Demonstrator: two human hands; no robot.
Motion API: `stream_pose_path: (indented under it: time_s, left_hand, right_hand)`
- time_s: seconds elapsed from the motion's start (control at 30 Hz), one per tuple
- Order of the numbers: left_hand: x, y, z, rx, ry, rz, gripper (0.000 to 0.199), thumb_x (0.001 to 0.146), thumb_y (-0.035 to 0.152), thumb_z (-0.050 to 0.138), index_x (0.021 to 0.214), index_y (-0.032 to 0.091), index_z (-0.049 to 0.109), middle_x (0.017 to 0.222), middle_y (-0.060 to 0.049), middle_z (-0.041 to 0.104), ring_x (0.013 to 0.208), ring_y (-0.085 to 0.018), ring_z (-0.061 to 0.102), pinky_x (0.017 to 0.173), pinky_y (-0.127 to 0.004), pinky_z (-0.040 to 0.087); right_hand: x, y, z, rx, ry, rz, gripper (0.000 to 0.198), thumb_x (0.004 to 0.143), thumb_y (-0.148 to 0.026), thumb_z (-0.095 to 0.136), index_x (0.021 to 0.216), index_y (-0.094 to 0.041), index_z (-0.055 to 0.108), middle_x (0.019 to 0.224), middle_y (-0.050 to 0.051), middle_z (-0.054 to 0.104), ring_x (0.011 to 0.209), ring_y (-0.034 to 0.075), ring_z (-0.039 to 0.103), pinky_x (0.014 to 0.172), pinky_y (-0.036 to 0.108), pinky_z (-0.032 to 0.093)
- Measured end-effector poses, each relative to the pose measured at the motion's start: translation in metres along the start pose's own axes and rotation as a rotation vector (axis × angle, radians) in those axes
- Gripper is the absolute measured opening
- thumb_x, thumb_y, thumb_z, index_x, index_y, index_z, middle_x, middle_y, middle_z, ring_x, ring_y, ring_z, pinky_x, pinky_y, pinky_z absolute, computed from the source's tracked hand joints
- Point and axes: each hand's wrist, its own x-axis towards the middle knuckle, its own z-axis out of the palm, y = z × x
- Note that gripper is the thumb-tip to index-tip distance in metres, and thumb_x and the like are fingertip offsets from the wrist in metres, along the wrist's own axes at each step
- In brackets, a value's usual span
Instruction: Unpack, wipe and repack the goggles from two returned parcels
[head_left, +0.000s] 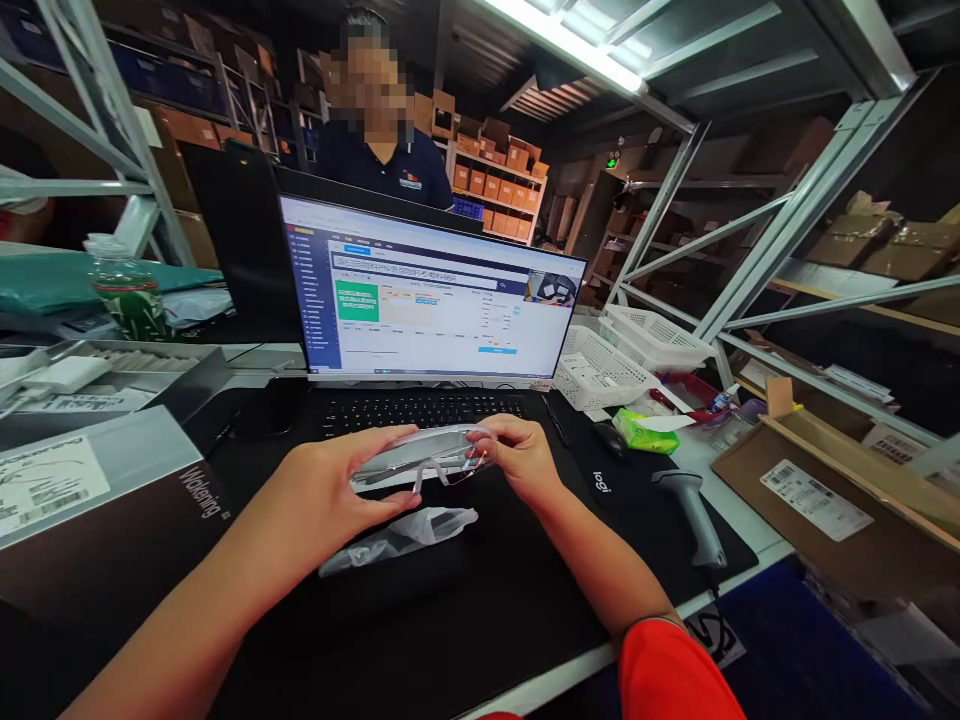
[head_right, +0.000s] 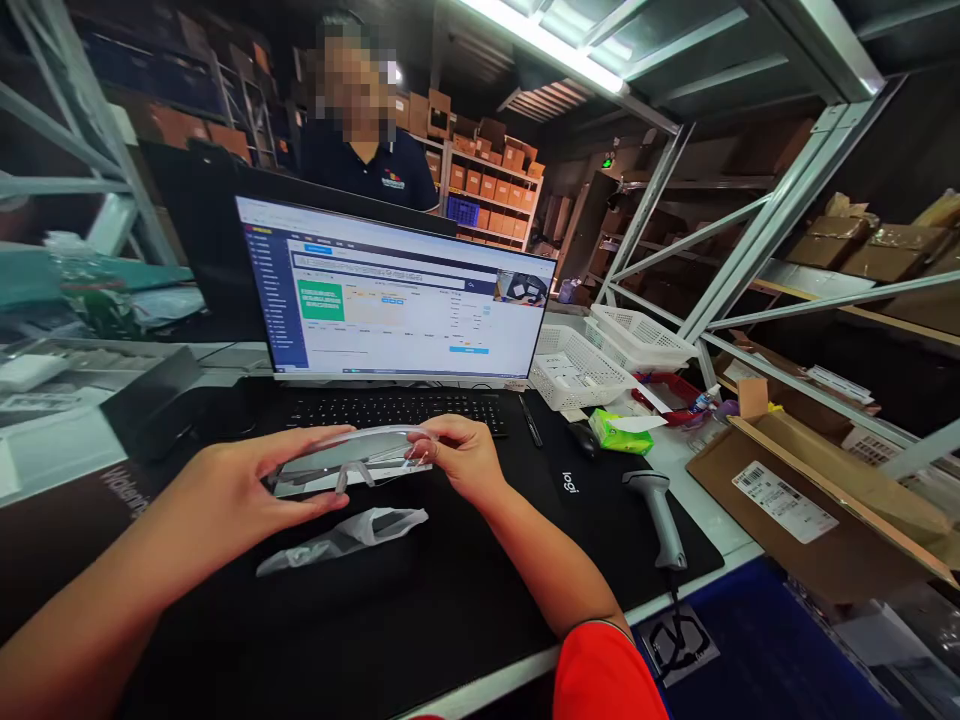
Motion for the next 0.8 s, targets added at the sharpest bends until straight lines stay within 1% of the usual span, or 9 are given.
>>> stream_pose_path:
  time_s: [0.13,0.2,0.3,0.43,0.53,0.6,0.67,0.7,0.8]
  left_hand:
    - [0.000,-0.007,0.011,0.086,0.054,0.072,0.096,0.070,0.083,0.074,0.149,0.030,0.068,0.149,-0.006,0.073,0.134,-0.038,0.072,0.115,-0.050,0.061]
    - [-0.001,-0.011,0.017,0.148,0.058,0.086,0.087,0.075,0.077,0.070,0.148,0.030,0.069,0.147,-0.005,0.074,0.140,-0.038,0.069,0.115,-0.049,0.061]
    - [-0.003,-0.015,0.020,0.221,0.036,0.115,0.071,0.079,0.067,0.066,0.140,0.031,0.076,0.137,-0.004,0.079,0.133,-0.037,0.073,0.112,-0.046,0.063]
    - [-0.006,-0.015,0.020,0.226,0.090,0.182,0.073,0.081,0.064,0.064,0.146,0.031,0.072,0.139,-0.003,0.078,0.125,-0.034,0.077,0.107,-0.042,0.064]
    - [-0.008,-0.009,0.018,0.192,0.081,0.116,0.066,0.080,0.062,0.062,0.137,0.032,0.079,0.130,-0.001,0.081,0.112,-0.032,0.082,0.094,-0.038,0.066]
    - [-0.009,-0.004,0.015,0.178,0.038,0.008,0.065,0.077,0.064,0.063,0.132,0.035,0.081,0.125,0.000,0.083,0.090,-0.029,0.083,0.082,-0.037,0.065]
    - [-0.010,0.001,0.010,0.176,0.021,-0.092,0.065,0.074,0.067,0.063,0.129,0.039,0.082,0.118,0.002,0.085,0.066,-0.025,0.077,0.073,-0.038,0.062]
    - [-0.011,0.003,0.008,0.178,0.021,-0.127,0.066,0.073,0.069,0.062,0.128,0.041,0.082,0.114,0.004,0.085,0.059,-0.023,0.073,0.071,-0.038,0.060]
    - [-0.011,0.009,0.003,0.213,0.046,-0.196,0.068,0.070,0.074,0.057,0.125,0.044,0.083,0.100,0.004,0.086,0.058,-0.024,0.073,0.068,-0.039,0.055]
  right_hand:
    - [-0.003,0.000,0.002,-0.122,0.032,-0.098,0.043,0.081,-0.070,0.090,0.081,-0.027,0.088,0.089,0.007,0.082,0.084,0.024,0.077,0.081,0.039,0.066]
    - [-0.006,-0.001,0.003,-0.208,0.045,-0.155,0.038,0.086,-0.065,0.088,0.081,-0.027,0.088,0.091,0.007,0.084,0.089,0.025,0.079,0.088,0.040,0.066]
    - [-0.012,-0.004,0.006,-0.279,0.047,-0.243,0.028,0.091,-0.053,0.087,0.083,-0.026,0.088,0.092,0.007,0.086,0.090,0.024,0.080,0.088,0.038,0.066]
    - [-0.020,-0.008,0.008,-0.325,0.041,-0.336,0.023,0.096,-0.044,0.084,0.085,-0.024,0.087,0.091,0.007,0.085,0.086,0.022,0.080,0.082,0.034,0.066]
    - [-0.022,-0.011,0.010,-0.368,0.015,-0.355,0.021,0.098,-0.039,0.083,0.087,-0.022,0.086,0.091,0.007,0.085,0.086,0.021,0.080,0.082,0.032,0.065]
    - [-0.023,-0.013,0.008,-0.408,-0.028,-0.333,0.017,0.098,-0.034,0.083,0.088,-0.021,0.085,0.092,0.007,0.085,0.088,0.020,0.080,0.081,0.030,0.065]
    - [-0.023,-0.019,0.002,-0.480,-0.107,-0.297,0.010,0.099,-0.027,0.079,0.098,-0.020,0.085,0.098,0.007,0.085,0.092,0.020,0.080,0.082,0.029,0.065]
    - [-0.023,-0.023,-0.001,-0.527,-0.143,-0.291,0.013,0.101,-0.021,0.073,0.107,-0.019,0.085,0.105,0.008,0.085,0.097,0.020,0.080,0.086,0.029,0.065]
    - [-0.028,-0.039,-0.009,-0.701,-0.253,-0.346,0.048,0.101,-0.011,0.061,0.148,-0.020,0.070,0.145,0.013,0.074,0.135,0.023,0.071,0.116,0.037,0.058]
